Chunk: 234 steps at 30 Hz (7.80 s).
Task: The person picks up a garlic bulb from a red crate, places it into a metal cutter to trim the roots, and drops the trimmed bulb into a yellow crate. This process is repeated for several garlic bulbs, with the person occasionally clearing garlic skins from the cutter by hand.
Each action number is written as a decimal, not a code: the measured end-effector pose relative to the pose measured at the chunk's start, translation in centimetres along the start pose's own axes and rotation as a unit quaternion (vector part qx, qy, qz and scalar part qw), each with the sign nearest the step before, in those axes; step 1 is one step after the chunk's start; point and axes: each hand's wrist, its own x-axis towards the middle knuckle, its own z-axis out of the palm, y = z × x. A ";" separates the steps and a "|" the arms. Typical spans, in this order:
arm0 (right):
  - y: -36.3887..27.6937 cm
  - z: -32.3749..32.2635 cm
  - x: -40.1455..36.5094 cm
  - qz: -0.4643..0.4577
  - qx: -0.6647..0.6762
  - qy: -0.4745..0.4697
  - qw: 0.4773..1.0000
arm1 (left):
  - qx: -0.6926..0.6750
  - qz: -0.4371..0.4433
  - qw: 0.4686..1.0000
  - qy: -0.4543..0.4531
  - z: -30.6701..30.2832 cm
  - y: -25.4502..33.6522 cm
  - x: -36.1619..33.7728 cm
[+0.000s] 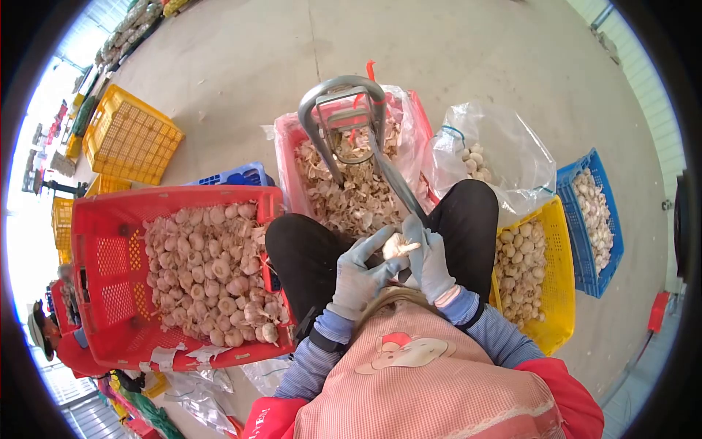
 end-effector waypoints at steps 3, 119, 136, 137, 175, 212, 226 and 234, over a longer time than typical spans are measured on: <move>1.1 -0.4 0.2 -0.072 -0.069 0.019 0.995 | -0.137 -0.083 0.987 -0.024 -0.1 -0.1 0.0; -8.6 -1.5 1.6 -0.001 -0.222 -0.123 0.967 | -0.214 -0.198 0.956 0.022 -3.3 3.5 10.4; -1.3 0.7 0.3 0.022 0.096 -0.116 0.988 | -0.209 -0.194 0.958 0.016 -2.0 2.6 4.4; -1.2 0.4 0.3 0.026 0.097 -0.109 0.989 | -0.276 -0.172 0.945 0.033 -1.1 2.3 4.0; 0.2 -2.3 -1.8 -0.032 -0.024 -0.169 0.985 | 0.109 0.032 0.988 -0.103 -1.6 0.7 -1.2; -6.0 -18.6 6.9 -0.335 -0.352 0.294 0.823 | -0.256 0.066 0.875 0.406 -15.0 2.4 0.6; -4.8 -1.6 4.8 -0.144 -0.336 0.004 0.931 | 0.414 -0.153 0.858 0.263 -29.7 -8.8 -4.6; -1.5 -1.3 7.8 -0.159 -0.376 0.000 0.913 | 0.425 -0.246 0.860 0.136 -27.3 -6.5 -2.0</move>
